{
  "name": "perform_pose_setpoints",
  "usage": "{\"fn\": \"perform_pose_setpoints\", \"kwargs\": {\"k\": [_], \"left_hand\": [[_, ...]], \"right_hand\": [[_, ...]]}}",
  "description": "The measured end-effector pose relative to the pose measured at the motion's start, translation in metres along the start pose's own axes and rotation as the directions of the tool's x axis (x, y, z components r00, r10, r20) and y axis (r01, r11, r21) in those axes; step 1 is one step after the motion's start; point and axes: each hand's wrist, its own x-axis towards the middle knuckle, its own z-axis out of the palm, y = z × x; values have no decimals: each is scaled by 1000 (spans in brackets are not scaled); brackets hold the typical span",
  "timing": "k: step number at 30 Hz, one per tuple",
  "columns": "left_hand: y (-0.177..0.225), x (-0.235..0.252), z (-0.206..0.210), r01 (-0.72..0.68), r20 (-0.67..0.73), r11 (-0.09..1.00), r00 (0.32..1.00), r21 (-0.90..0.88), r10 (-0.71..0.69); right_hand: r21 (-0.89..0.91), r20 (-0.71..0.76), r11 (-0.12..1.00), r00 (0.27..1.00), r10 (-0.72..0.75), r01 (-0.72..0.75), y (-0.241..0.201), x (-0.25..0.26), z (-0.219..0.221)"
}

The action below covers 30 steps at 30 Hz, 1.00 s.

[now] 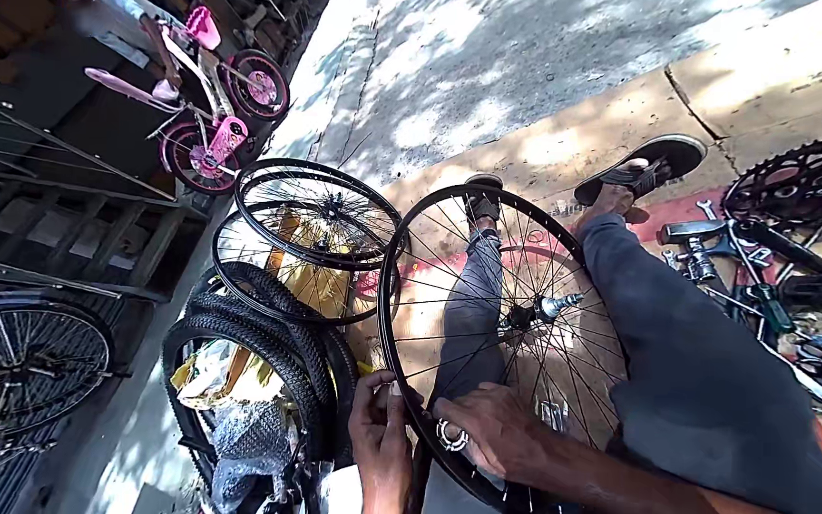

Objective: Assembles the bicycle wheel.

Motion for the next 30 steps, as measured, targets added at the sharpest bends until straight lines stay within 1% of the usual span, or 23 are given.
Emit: {"fn": "perform_pose_setpoints", "kwargs": {"k": [1,2,4,5,6,9,13,16,19,21,22,23,24,25,26,28,29,30], "left_hand": [[1,3,-1,6,12,1000,1000,-23,-6],[2,6,-1,9,27,999,1000,-43,-7],[3,4,-1,12,54,999,999,-51,-9],[3,2,-1,26,50,998,998,-57,-23],[4,0,-1,47,41,997,998,-66,-44],[6,0,0,87,-1,994,996,-65,-87],[7,2,-1,91,12,993,996,-71,-90],[8,2,1,74,12,994,997,-75,-73],[11,0,4,97,-23,993,995,-67,-99],[11,-1,4,100,-29,993,994,-62,-102],[10,-1,3,100,-30,993,994,-63,-102],[10,-1,3,99,-32,993,994,-70,-102],[9,-1,3,97,-29,992,995,-76,-99],[8,-1,2,94,-19,992,995,-79,-95],[7,-1,1,89,-3,993,996,-80,-89],[7,-1,0,60,28,995,998,-77,-58],[7,-1,0,54,33,996,998,-78,-51],[7,-2,-1,60,30,995,998,-80,-58]], "right_hand": [[9,55,1000,998,-4,3,0,2,-3],[56,137,998,990,-26,18,3,5,-13],[221,318,975,945,-77,5,9,6,-37],[288,339,958,935,-107,5,11,3,-41],[314,325,949,938,-125,17,12,0,-42],[277,255,960,960,-119,45,9,-3,-35],[234,294,970,947,-130,60,16,-3,-45],[194,278,976,948,-152,99,25,-6,-47],[250,191,960,966,-175,125,24,-7,-39],[280,97,958,990,-100,69,20,-6,-28],[241,49,970,997,-55,42,18,-5,-20],[163,-9,986,999,-33,35,15,-4,-11],[89,-29,996,999,-19,22,13,-2,-4],[57,-7,998,1000,-14,14,11,0,-2],[76,57,997,998,-12,8,10,2,-7],[227,244,974,968,-60,3,14,4,-29],[318,295,948,950,-101,2,17,2,-39],[374,308,927,943,-128,3,21,-3,-41]]}}
